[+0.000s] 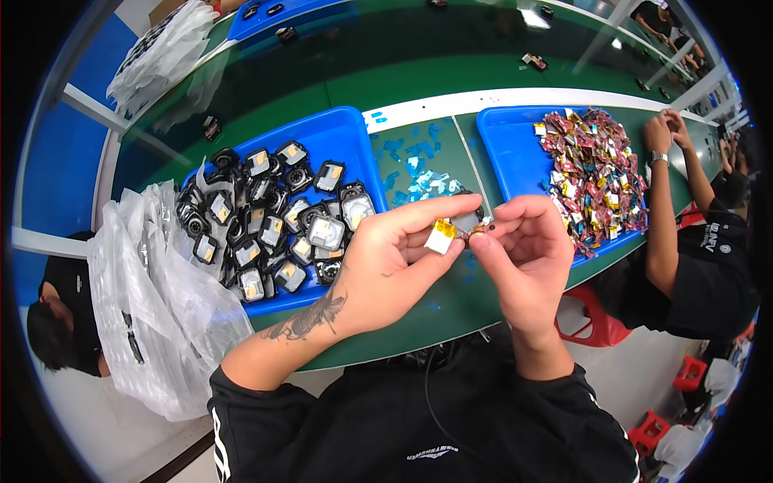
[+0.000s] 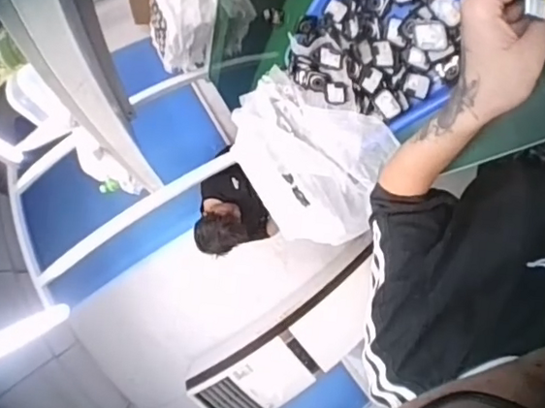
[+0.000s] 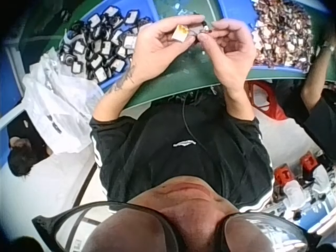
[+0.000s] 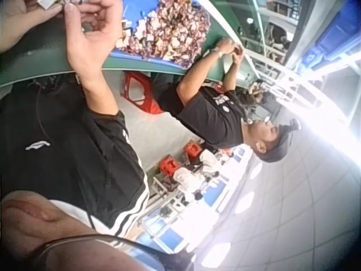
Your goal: Assembling small electronic components, specifically battery units for electronic cigarettes, on a factory assembly line.
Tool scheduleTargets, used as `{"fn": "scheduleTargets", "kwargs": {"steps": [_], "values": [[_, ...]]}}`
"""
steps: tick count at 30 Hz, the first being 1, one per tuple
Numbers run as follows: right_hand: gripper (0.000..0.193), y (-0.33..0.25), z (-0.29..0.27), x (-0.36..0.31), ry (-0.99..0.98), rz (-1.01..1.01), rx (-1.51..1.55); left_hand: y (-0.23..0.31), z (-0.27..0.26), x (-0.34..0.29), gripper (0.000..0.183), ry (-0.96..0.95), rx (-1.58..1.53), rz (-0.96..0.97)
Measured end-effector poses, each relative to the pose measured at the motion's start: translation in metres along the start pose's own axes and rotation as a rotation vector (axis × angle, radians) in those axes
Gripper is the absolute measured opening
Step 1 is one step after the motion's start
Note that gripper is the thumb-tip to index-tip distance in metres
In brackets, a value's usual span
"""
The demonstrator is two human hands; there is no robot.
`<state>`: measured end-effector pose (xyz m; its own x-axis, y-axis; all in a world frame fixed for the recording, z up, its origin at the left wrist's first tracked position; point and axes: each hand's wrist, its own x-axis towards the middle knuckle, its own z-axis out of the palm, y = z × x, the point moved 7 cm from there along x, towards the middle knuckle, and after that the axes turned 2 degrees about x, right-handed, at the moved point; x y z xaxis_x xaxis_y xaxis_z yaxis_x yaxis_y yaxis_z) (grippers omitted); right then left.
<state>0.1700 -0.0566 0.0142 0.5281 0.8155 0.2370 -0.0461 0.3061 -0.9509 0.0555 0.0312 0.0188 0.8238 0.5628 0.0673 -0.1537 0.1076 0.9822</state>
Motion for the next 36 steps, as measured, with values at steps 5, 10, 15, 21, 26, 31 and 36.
{"fn": "scheduleTargets", "kwargs": {"steps": [5,10,15,21,26,31,36], "values": [[0.032,-0.004,0.001,-0.001,0.063,-0.086,-0.125,-0.002,-0.001,0.001,0.039,-0.017,-0.019,0.037],[0.035,-0.005,0.001,-0.001,0.075,-0.165,-0.188,0.003,0.002,0.001,0.042,0.035,-0.041,0.081],[0.045,-0.002,0.004,0.006,0.042,-0.088,-0.272,0.0,-0.003,0.001,0.045,0.058,-0.112,0.069],[0.052,0.005,0.009,0.011,0.006,-0.051,-0.274,-0.006,-0.007,0.001,0.035,0.12,-0.102,-0.026],[0.047,0.011,0.012,0.017,-0.006,0.038,-0.149,-0.003,-0.008,0.0,0.03,0.135,-0.117,0.054],[0.044,0.012,0.021,0.021,-0.019,0.121,-0.109,-0.004,-0.016,0.001,0.03,0.18,-0.194,0.099],[0.04,0.017,0.034,0.029,-0.106,0.2,0.049,-0.005,-0.023,0.0,0.031,0.143,-0.164,0.138]]}}
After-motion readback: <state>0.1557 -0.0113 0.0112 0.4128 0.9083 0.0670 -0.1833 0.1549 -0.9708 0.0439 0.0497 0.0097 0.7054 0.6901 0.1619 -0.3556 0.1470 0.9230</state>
